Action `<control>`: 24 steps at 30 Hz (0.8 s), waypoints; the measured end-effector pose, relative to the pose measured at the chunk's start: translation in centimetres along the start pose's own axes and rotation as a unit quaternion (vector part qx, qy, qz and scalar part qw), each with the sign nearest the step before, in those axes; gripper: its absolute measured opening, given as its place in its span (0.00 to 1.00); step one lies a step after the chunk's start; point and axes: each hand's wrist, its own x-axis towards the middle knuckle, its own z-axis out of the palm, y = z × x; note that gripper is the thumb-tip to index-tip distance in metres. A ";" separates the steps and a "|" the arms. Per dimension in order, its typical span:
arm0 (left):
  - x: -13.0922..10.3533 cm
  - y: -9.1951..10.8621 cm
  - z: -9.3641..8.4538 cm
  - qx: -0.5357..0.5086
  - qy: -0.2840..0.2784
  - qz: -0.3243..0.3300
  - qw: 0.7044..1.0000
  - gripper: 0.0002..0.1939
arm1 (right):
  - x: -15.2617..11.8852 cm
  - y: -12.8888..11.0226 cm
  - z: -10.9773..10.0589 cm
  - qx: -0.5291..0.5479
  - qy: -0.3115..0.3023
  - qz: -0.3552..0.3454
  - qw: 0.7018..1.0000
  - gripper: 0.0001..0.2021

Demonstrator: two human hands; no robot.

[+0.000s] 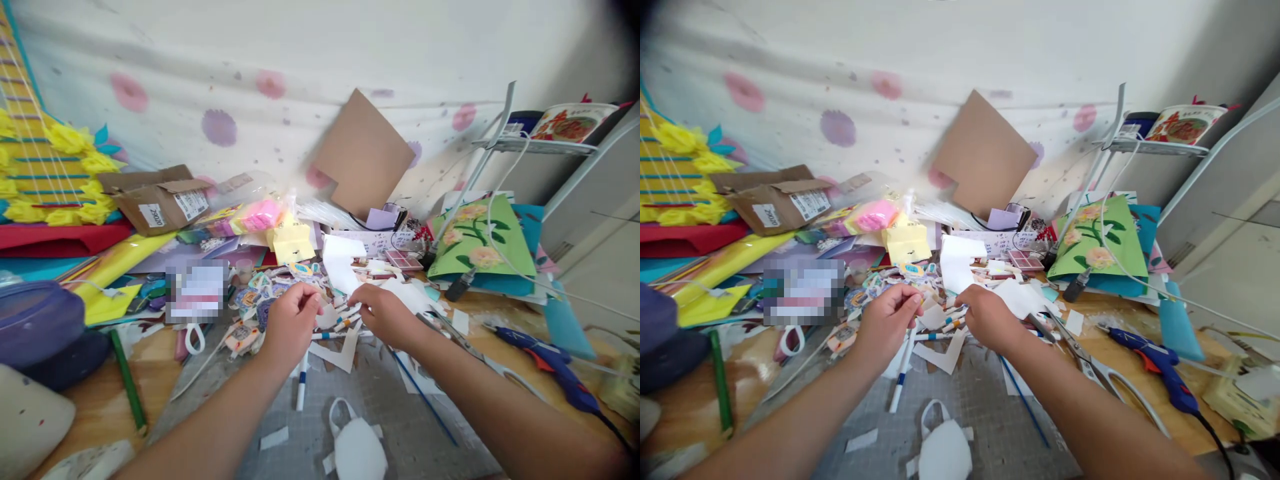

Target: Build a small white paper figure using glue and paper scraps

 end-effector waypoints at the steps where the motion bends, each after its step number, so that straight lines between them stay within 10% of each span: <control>1: -0.1 0.0 0.1 -0.004 -0.001 -0.001 1.000 0.08 | 0.0 0.4 0.0 0.000 -0.014 -0.004 1.000 0.14; 11: -1.0 0.2 1.0 -0.032 -0.069 -0.028 0.997 0.07 | -2.0 1.8 2.4 0.032 -0.018 -0.011 0.999 0.06; 19: -2.6 0.2 2.5 -0.100 -0.242 -0.140 0.955 0.11 | -2.6 2.0 0.2 0.142 0.060 0.021 0.988 0.05; 24: -2.8 -0.1 2.6 0.029 -0.280 -0.027 0.959 0.14 | -3.0 1.4 -0.3 0.185 0.084 0.053 0.978 0.03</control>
